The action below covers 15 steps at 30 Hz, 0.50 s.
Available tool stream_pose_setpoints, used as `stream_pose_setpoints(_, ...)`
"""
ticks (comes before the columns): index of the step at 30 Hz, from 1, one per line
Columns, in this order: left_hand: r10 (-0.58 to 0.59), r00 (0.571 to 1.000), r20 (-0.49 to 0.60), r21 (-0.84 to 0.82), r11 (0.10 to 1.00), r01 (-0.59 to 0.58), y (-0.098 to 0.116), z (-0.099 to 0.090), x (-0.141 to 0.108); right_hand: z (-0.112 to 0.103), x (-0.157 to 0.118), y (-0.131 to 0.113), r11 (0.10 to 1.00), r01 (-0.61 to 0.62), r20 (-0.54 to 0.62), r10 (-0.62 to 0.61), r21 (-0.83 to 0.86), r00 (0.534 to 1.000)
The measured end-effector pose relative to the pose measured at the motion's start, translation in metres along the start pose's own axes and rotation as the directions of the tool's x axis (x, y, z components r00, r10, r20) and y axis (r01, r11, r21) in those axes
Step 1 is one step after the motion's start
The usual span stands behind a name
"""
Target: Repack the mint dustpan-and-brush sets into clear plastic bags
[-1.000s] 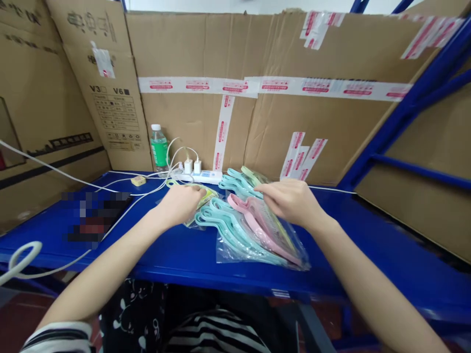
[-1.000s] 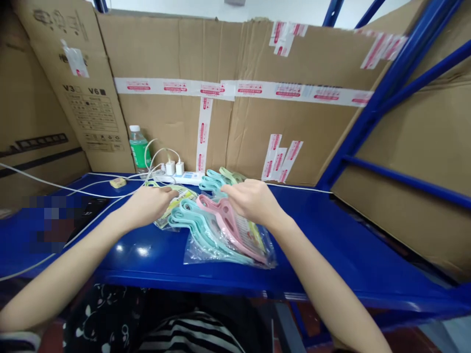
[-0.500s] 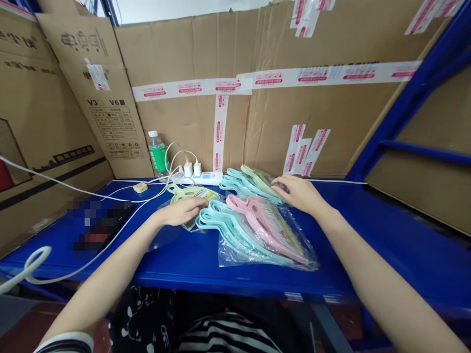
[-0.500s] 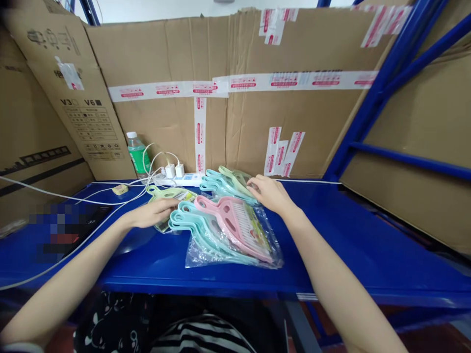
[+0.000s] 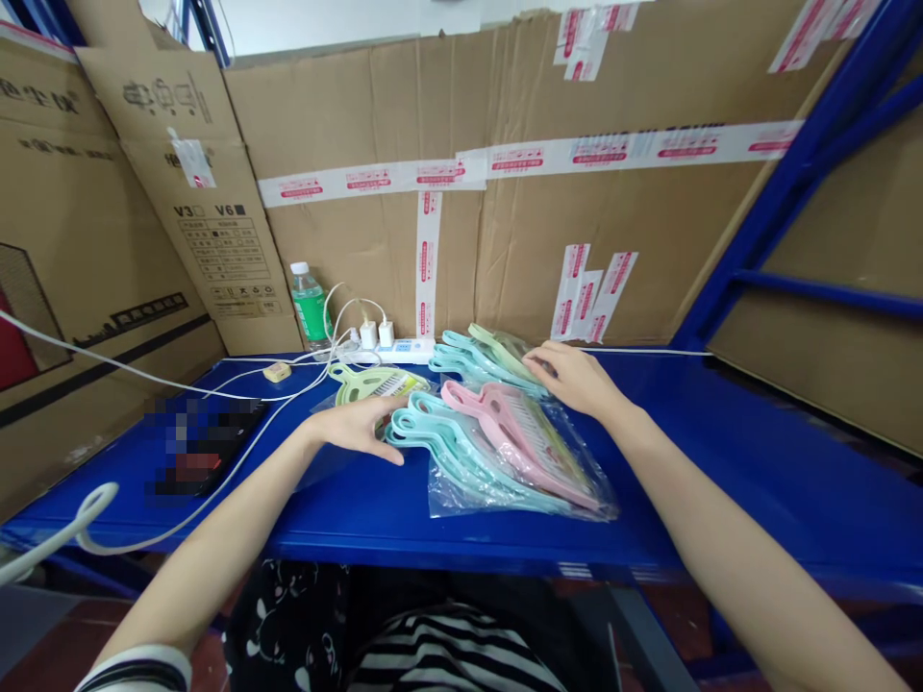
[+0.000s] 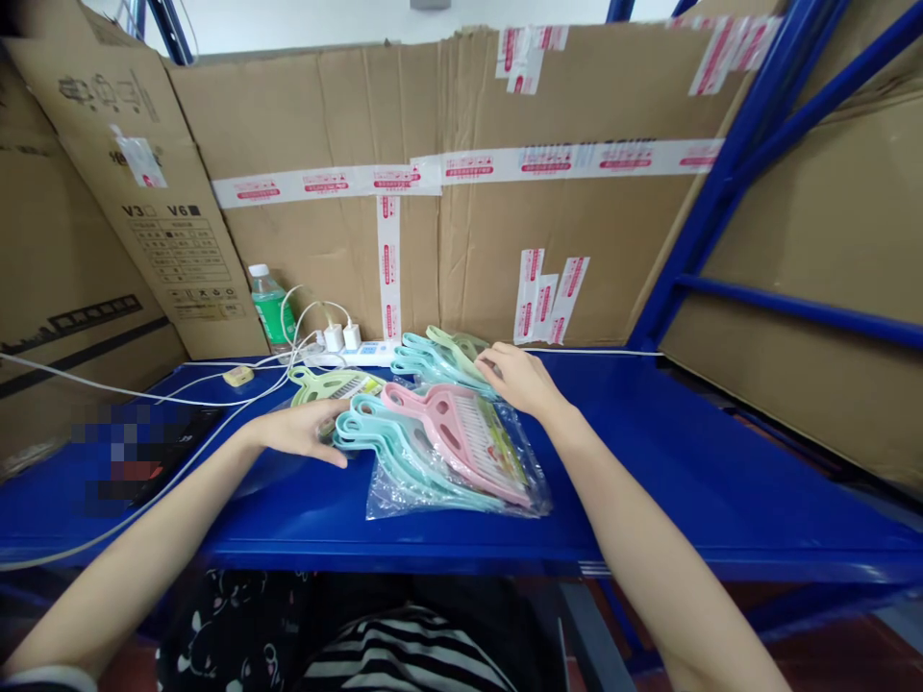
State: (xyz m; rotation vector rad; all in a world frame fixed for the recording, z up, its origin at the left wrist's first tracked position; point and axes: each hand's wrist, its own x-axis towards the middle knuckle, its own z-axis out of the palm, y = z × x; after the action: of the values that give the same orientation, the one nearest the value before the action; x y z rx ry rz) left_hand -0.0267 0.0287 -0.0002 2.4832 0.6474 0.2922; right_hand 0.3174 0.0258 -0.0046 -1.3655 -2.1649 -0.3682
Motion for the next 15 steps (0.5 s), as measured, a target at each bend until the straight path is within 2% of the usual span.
stream_pose_setpoints(5, -0.017, 0.998, -0.052, -0.063, 0.998, 0.014, -0.008, 0.008, 0.005, 0.001, -0.001, 0.000, 1.000, -0.016, -0.025, 0.016, 0.001, 1.000)
stream_pose_setpoints(11, 0.001, 0.996, -0.089, -0.022, 1.000, -0.003, 0.000, 0.010, 0.006, 0.003, -0.001, 0.001, 0.999, -0.031, -0.041, 0.031, 0.005, 0.999)
stream_pose_setpoints(15, -0.027, 0.995, -0.098, -0.008, 1.000, 0.027, 0.004, 0.011, 0.008, 0.003, -0.003, 0.004, 0.998, -0.068, -0.069, 0.068, 0.011, 0.995)
